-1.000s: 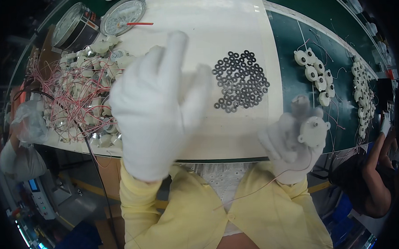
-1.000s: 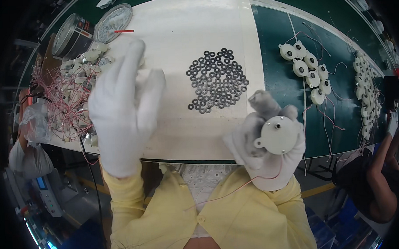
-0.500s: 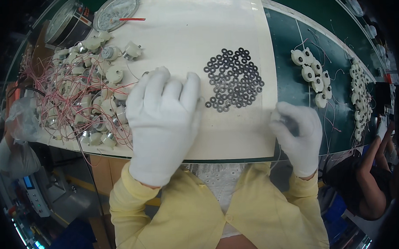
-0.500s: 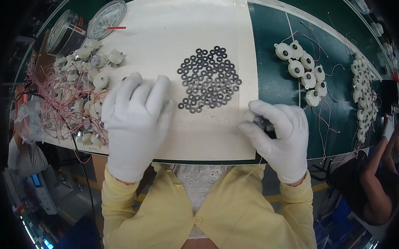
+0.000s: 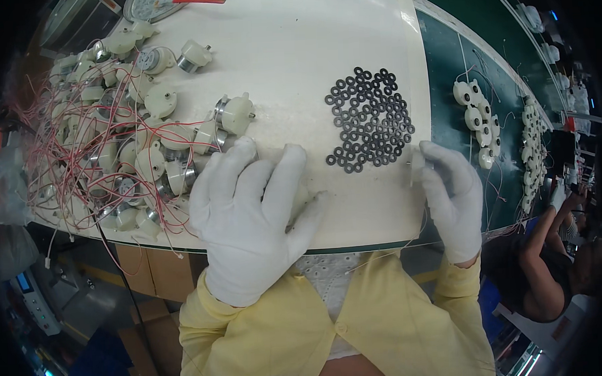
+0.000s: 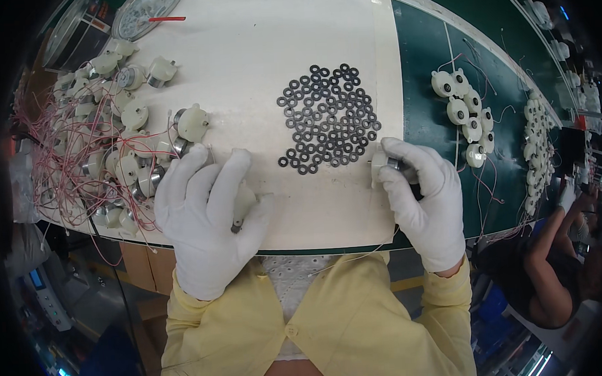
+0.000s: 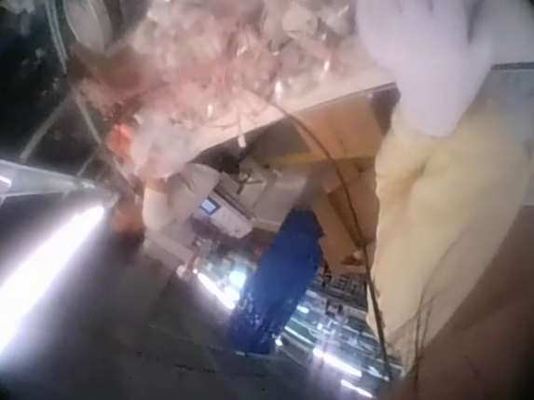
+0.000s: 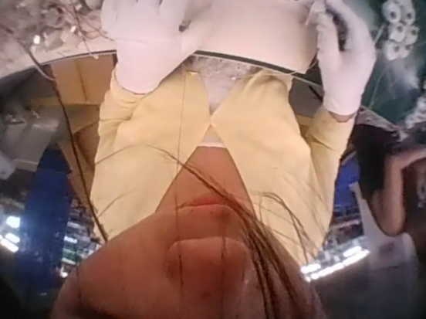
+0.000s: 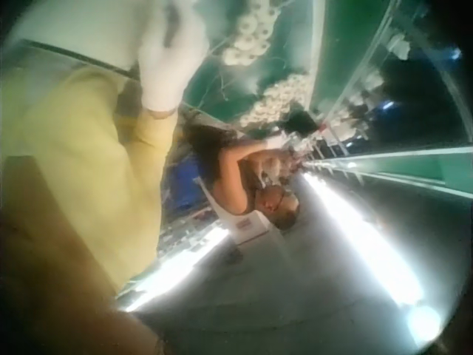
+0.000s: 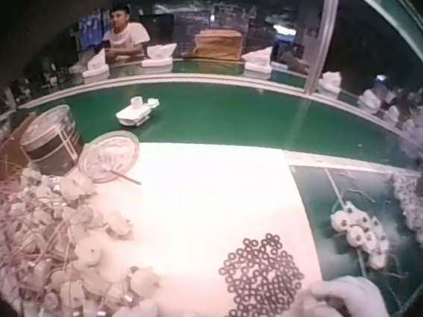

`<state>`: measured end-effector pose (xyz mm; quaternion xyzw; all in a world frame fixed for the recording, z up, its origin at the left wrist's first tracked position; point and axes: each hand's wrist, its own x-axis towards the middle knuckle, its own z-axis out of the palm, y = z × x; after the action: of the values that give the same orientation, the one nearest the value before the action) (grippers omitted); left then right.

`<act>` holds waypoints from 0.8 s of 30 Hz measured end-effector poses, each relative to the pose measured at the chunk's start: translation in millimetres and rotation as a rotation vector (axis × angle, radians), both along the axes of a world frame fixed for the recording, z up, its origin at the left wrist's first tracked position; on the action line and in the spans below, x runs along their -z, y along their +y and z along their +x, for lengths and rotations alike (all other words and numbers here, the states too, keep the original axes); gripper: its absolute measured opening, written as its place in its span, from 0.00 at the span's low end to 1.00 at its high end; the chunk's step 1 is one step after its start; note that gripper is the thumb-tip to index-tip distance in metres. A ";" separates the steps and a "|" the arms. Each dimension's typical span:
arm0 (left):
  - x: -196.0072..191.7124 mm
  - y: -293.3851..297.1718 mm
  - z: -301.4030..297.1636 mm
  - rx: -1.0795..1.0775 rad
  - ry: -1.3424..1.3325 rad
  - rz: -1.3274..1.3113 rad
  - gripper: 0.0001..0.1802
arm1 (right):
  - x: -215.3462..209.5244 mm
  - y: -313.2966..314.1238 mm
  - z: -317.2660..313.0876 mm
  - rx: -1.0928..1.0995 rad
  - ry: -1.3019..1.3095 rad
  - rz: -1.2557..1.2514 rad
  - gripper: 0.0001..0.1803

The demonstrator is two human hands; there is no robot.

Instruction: The person assembles small white cylindrical electronic components by hand. They pick up a component, insert a small black washer into its central hole, and place the finished unit on the right side of the table. The process is repeated continuously with a pile of washers and components on the workbench.

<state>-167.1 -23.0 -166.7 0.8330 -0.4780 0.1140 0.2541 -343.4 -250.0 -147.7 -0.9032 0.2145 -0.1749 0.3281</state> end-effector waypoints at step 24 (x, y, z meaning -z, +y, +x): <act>3.4 0.9 1.8 0.012 0.047 -0.021 0.31 | -54.7 5.5 27.7 -0.381 0.431 -0.661 0.19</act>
<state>-165.3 -22.1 -170.0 0.8298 -0.4758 0.0978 0.2747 -315.7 -244.5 -93.0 -0.9990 0.0399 0.0219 -0.0046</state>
